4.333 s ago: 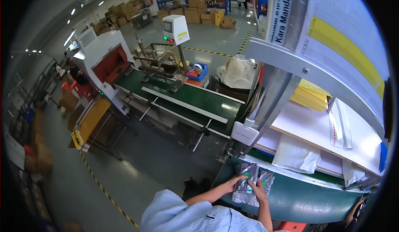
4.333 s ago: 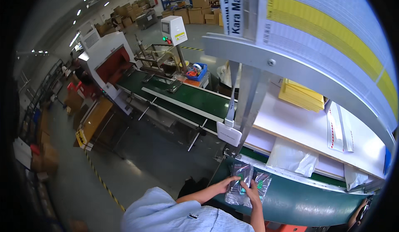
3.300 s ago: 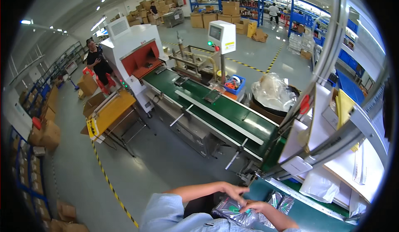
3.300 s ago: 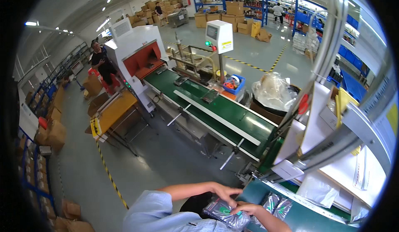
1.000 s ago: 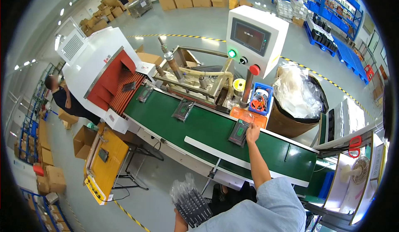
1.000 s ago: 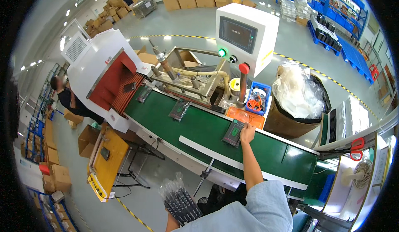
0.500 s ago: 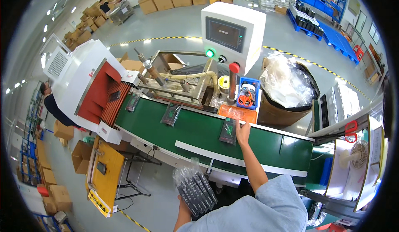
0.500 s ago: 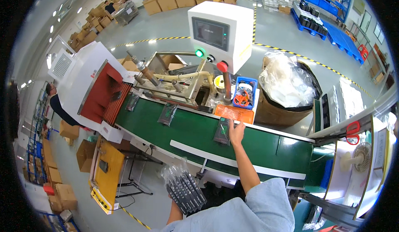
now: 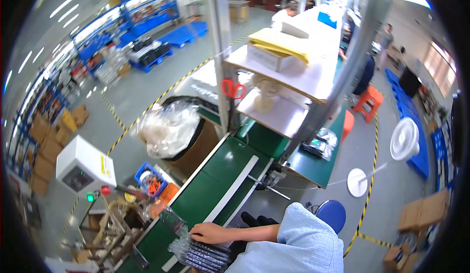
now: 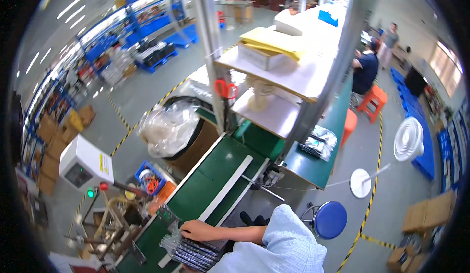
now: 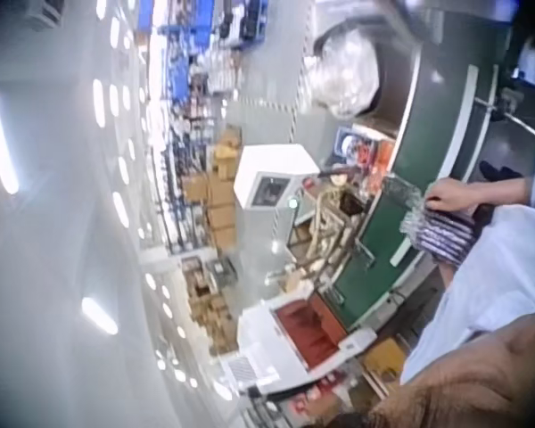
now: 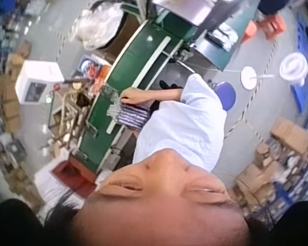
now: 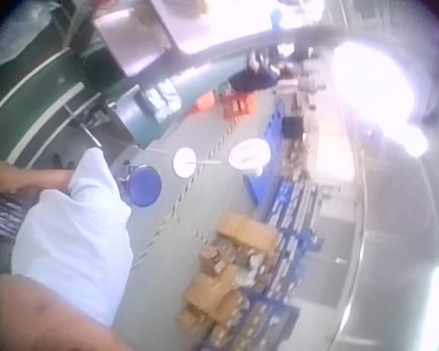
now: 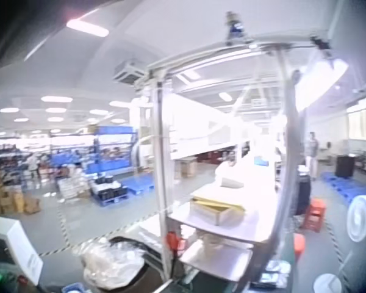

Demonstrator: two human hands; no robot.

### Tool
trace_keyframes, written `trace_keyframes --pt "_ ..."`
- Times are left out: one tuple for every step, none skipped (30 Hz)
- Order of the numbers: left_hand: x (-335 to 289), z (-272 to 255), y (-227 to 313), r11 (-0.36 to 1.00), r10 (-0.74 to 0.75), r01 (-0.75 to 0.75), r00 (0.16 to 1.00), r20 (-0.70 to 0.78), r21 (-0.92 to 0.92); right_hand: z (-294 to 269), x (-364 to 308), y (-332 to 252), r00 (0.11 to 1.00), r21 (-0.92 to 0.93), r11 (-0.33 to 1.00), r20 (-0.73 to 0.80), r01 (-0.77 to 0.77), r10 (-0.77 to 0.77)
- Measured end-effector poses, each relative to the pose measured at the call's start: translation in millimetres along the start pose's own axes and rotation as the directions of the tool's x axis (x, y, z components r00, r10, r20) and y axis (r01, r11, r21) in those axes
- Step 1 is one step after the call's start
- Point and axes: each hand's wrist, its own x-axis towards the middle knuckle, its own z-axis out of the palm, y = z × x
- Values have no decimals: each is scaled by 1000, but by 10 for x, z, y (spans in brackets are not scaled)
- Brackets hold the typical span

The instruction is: The person places small, individually wrapped electronic components onto a moving conveyor belt in a factory setting. The person repeatedly picks up items from a stack and positions them on the belt, which transports them to a downstream workstation where other workers are visible.

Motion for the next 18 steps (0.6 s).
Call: trace_keyframes --pt "47 65 3 1000 -21 21 999 29 17 -54 -45 -5 998 -21 1000 -65 -4 3" --pt "90 142 -14 999 -42 41 997 57 31 -115 -101 -13 992 -42 999 -125 -9 3" --pt "118 209 -20 997 -59 55 995 87 45 -163 -152 -23 983 -62 998 -181 -11 0" --pt "147 256 -22 997 -69 64 991 112 51 -213 -185 -31 975 -73 997 -220 0 -16" --pt "175 314 -23 996 -78 71 988 137 56 -265 -210 -39 967 -84 996 -254 13 -34" --pt "161 341 -10 995 -88 81 984 155 52 -293 -258 -44 961 -92 996 -274 18 -43" --pt "161 356 -3 995 -91 84 981 173 45 -352 -298 -58 972 -73 997 -234 0 -17" --pt "183 398 -6 995 -94 90 976 194 34 -437 -324 -77 982 -53 998 -188 -16 6" --pt "218 448 4 995 -98 97 970 222 17 -511 -340 -89 991 -33 999 -133 -31 26" --pt "294 492 9 994 -102 109 959 264 -10 -561 -342 -81 995 -71 997 -100 -17 10" --pt "319 498 51 993 -93 108 954 284 -38 -551 -356 -57 999 -100 995 -52 -2 -3" --pt "356 476 111 989 -107 137 926 362 -57 -516 -361 -25 1000 -119 993 6 17 -16" --pt "375 531 190 991 -95 127 883 460 -40 -487 -354 14 998 -154 986 6 60 -60" --pt "376 659 253 980 -161 34 722 673 198 -592 -404 -80 1000 -100 995 -22 -5 3" --pt "256 812 297 985 -142 43 765 628 170 -570 -404 31 999 -86 996 -50 11 -16" --pt "184 853 304 993 -121 101 835 537 68 -626 -395 -3 1000 -65 998 -26 -4 2" --pt "131 916 353 996 -86 73 858 506 46 -643 -345 2 1000 -65 998 2 14 -14" --pt "241 557 360 997 -58 71 863 503 -7 -684 -263 -104 993 -61 997 101 -50 56"
